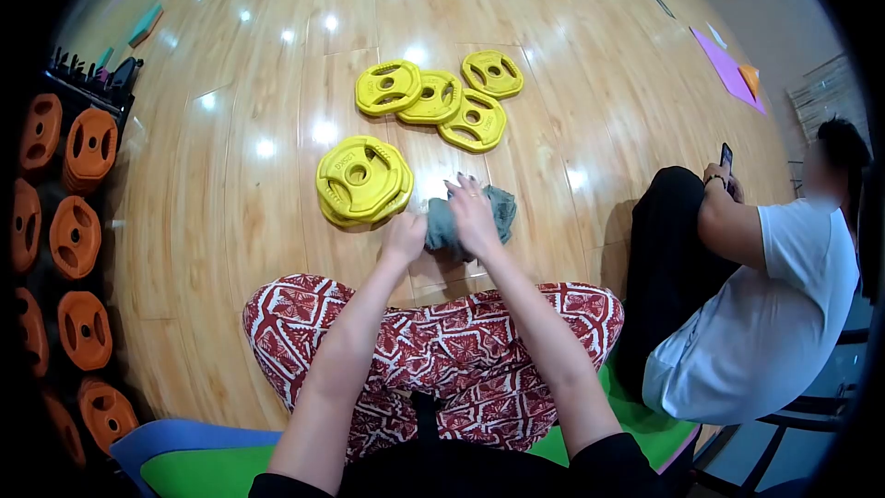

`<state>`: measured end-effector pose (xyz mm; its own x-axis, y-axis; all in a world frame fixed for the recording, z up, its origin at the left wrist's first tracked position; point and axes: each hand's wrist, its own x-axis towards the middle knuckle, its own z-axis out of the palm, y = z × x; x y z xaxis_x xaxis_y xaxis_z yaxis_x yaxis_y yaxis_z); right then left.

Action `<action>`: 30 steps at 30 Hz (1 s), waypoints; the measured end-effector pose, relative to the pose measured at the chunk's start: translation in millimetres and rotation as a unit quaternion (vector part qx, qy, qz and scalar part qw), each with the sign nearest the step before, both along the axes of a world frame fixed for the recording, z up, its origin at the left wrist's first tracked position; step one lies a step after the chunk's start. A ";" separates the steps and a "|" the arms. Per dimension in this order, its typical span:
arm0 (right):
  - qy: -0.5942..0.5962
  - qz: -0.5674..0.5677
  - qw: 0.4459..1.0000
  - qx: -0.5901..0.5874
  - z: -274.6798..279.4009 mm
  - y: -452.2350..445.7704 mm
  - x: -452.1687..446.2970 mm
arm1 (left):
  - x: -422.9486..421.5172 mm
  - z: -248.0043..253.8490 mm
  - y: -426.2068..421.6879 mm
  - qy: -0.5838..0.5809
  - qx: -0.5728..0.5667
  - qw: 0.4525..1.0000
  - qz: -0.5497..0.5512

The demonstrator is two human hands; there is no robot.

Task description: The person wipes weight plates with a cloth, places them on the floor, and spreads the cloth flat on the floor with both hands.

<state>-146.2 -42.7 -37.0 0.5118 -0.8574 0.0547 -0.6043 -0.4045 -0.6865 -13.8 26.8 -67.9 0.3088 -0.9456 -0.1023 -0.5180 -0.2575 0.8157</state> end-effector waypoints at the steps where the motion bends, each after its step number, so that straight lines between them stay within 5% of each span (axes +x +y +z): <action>1: 0.028 0.013 0.999 -0.019 22.9 12.2 10.6 | -0.1 0.0 0.2 0.001 0.000 1.000 -0.001; 3: 0.077 0.058 0.993 -0.067 50.0 33.4 27.2 | -1.6 1.6 1.2 0.106 -0.046 0.992 0.044; 6: 0.000 0.030 0.999 0.015 39.0 23.6 29.8 | 3.5 -36.9 -1.8 0.200 -0.054 0.978 0.020; 7: 0.004 0.011 0.999 0.050 37.5 15.1 31.3 | 0.9 -15.1 2.0 0.226 -0.053 0.973 0.015; 12: 0.095 -0.081 0.972 0.199 20.4 -23.7 5.9 | 7.6 -1.3 1.1 0.173 -0.087 0.980 -0.037; 14: 0.097 -0.130 0.943 0.292 -6.2 -36.9 -12.9 | 8.2 17.6 3.6 0.028 0.004 0.991 -0.134; 19: 0.230 -0.151 0.959 0.068 13.4 -31.1 -15.4 | -5.2 11.9 -0.1 0.032 -0.022 0.997 -0.074; 23: 0.061 -0.052 0.987 0.138 31.3 -8.2 15.6 | -7.1 18.5 4.8 0.025 -0.065 0.997 -0.035; 24: 0.123 -0.005 0.989 0.076 36.3 -0.9 19.6 | -9.1 23.4 7.6 0.062 -0.041 0.997 -0.021; 30: 0.062 -0.051 0.980 0.181 29.5 -13.4 13.4 | 1.1 -0.9 3.8 0.061 -0.076 0.991 -0.089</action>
<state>-132.8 -56.1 -7.5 0.4068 -0.8556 -0.3202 -0.7161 -0.0810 -0.6933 -12.6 30.6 -68.7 0.1300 -0.9913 0.0201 -0.4396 -0.0394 0.8973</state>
